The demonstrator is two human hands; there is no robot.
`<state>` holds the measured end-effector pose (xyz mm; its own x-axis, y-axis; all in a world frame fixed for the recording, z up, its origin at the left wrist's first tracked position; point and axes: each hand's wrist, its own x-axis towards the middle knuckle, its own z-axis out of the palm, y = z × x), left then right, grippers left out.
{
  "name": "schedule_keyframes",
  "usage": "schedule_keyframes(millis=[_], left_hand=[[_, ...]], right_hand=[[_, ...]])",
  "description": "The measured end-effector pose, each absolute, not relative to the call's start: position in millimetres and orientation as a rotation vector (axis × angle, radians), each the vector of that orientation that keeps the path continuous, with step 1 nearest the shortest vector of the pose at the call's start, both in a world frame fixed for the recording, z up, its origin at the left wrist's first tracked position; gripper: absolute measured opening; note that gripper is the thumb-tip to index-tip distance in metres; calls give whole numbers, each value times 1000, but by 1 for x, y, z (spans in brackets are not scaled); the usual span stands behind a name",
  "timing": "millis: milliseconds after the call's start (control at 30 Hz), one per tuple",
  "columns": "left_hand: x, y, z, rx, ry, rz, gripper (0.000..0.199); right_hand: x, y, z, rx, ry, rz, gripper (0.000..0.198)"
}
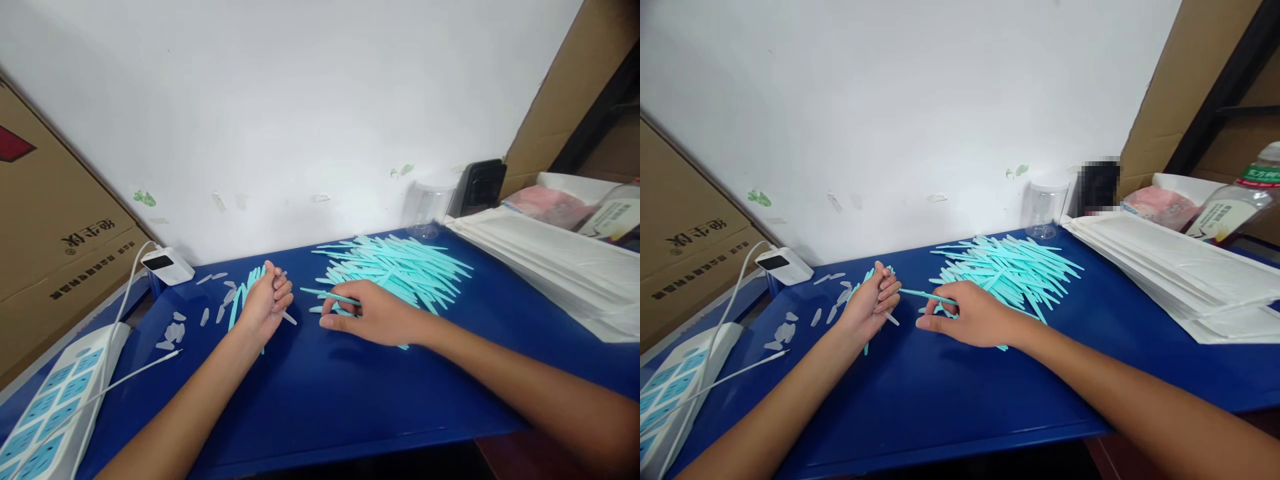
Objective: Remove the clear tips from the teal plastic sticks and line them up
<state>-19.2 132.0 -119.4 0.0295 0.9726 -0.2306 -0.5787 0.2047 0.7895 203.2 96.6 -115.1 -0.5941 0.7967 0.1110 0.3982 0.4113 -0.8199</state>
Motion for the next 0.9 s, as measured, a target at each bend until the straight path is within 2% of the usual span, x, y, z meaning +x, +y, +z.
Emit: schedule_keyframes(millis=[133,233,300,500,733,900], left_hand=[[0,120,-118,559,861,1230,43],[11,114,-119,603,831,1175,45],[10,114,-122,621,845,1182,46],[-10,127,-125,789,959,1325,52],[-16,131,-128,953,1031,1273,57],[-17,133,-130,973,1039,1248,57]], right_hand=[[182,87,-127,-1051,-2072,1044,32],[176,87,-131,-1027,-2137,980,16],[179,91,-129,-1044,-2166,928,13],[204,105,-122,-1127,-2259,812,24],[213,101,-113,-1066,-2396,901,34],[204,94,-115,-1068,-2482,817,40]])
